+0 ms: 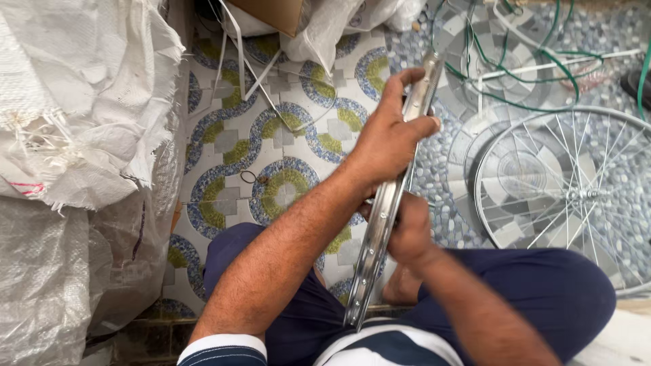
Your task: The person threads spokes through a bicycle rim and secures them by hand, handling individual spokes and the rim one by one.
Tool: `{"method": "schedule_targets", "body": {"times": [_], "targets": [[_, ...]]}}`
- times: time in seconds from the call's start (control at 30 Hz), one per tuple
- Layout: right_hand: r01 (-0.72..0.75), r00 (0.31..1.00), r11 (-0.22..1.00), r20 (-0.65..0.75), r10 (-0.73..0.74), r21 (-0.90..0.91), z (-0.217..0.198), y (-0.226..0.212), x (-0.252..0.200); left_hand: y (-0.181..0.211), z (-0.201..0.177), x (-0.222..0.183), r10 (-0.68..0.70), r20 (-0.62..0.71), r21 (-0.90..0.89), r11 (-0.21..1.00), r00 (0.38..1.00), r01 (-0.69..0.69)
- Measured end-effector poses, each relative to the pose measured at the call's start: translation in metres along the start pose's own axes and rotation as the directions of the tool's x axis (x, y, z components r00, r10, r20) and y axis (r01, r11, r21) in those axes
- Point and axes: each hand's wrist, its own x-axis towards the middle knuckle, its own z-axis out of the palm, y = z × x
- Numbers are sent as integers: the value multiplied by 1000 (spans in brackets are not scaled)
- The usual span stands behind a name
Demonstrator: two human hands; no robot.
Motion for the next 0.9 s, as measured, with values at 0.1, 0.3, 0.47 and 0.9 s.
{"method": "schedule_targets", "body": {"times": [0.1,0.3,0.47,0.9], "targets": [[57,874,900,413,-254,432,-49,-6,31,-1,-6,-8,-67,23,-43,997,997,68],[156,986,942,-15,-168,-297,-25,-23,4,3,-2,-5,-53,-1,-39,998,999,53],[421,883,873,-110,-457,-246,-21,-9,-7,1,-2,-1,-78,18,-31,996,997,79],[-76,902,995,430,41,63,-62,15,19,1,1,-4,-60,27,-55,997,998,62]]}}
